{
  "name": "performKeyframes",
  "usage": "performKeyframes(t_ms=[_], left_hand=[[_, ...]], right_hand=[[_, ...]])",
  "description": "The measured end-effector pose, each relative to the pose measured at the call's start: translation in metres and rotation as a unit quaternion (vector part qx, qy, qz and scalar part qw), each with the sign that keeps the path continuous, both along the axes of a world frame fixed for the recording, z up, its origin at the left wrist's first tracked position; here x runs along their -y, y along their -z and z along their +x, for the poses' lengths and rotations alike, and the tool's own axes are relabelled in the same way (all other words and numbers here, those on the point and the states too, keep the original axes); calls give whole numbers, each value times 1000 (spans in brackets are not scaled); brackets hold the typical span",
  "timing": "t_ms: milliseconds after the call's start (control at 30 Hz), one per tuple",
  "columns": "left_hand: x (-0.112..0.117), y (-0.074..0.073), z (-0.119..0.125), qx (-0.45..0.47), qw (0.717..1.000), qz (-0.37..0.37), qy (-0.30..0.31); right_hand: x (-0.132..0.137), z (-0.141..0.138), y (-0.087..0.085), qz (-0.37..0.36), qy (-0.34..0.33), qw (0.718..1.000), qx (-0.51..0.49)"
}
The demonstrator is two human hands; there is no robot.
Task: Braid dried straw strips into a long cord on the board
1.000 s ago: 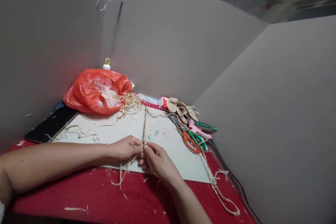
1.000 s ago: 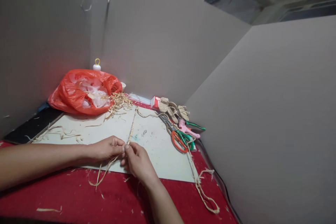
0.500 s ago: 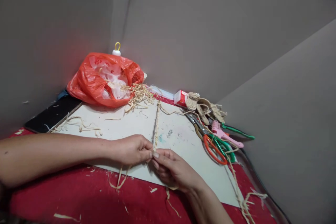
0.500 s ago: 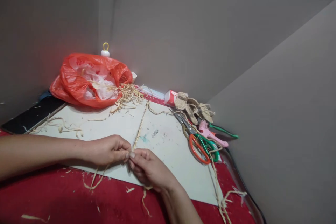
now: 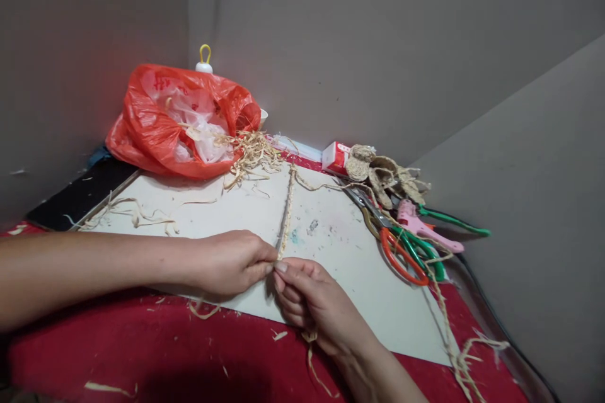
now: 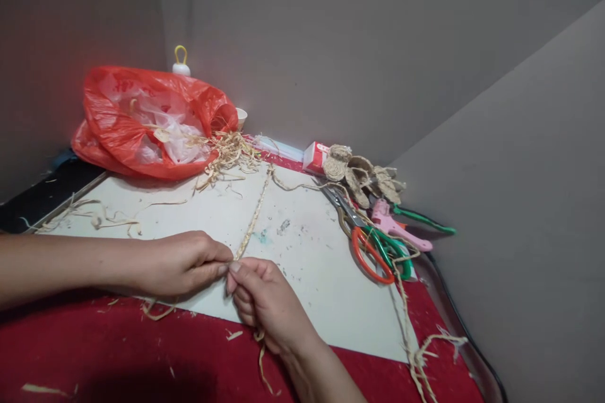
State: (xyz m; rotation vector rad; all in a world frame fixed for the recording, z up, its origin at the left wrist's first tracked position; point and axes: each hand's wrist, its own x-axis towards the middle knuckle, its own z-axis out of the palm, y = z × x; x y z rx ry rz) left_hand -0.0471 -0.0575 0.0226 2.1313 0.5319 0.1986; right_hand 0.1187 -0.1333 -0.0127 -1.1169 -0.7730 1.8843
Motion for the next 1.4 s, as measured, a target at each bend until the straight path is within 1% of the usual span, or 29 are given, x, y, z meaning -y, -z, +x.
performKeyframes(t_ms=[67, 167, 200, 267, 367, 433, 533, 700, 767, 867, 933, 1000, 1033, 1100, 1167, 1200, 1233, 1333, 1367, 1400], left_hand=[[1, -3, -1, -24, 997, -73, -2], [7, 0, 0, -69, 978, -195, -33], [11, 3, 0, -72, 972, -219, -47], [21, 9, 2, -54, 967, -238, -73], [33, 13, 5, -22, 967, -229, -107], [38, 14, 6, -16, 970, -209, -123], [39, 17, 8, -22, 971, -185, -150], [38, 26, 11, 9, 979, -140, -149], [40, 27, 12, 5, 976, -145, -163], [43, 21, 11, -4, 974, -148, -169], [40, 13, 7, -10, 980, -123, -154], [32, 4, 3, -23, 987, -94, -127], [27, 0, 1, -23, 989, -82, -123], [18, -5, -2, 17, 986, -43, -158], [11, -4, -1, 86, 975, -2, -205], [10, -1, 0, 108, 972, -3, -207], [9, 3, 1, 112, 975, -27, -192], [12, 15, 4, 64, 981, -145, -115], [14, 18, 4, 52, 981, -159, -100], [15, 19, 4, 47, 982, -157, -92]], right_hand=[[1, -3, 1, 0, 29, 999, 23], [4, -8, 2, 11, 70, 996, 53], [5, -9, 3, 13, 80, 995, 52], [6, -12, 4, 11, 91, 995, 34], [8, -16, 3, -8, 96, 995, -1], [9, -18, 3, -11, 99, 995, -12], [11, -20, 4, -1, 104, 995, -9], [11, -23, 4, 19, 95, 995, 15], [11, -24, 4, 28, 100, 994, 28], [12, -23, 3, 26, 110, 993, 41], [12, -20, 3, 20, 111, 993, 38], [12, -17, 2, 17, 110, 994, 24], [12, -15, 2, 16, 108, 994, 14], [10, -13, 1, 17, 95, 995, -2], [8, -11, 0, 16, 75, 997, -11], [7, -10, -1, 15, 66, 998, -12], [7, -10, -1, 15, 59, 998, -12], [6, -8, -2, 13, 37, 999, -9], [5, -6, -3, 11, 27, 1000, -8], [5, -5, -3, 7, 17, 1000, -5]])
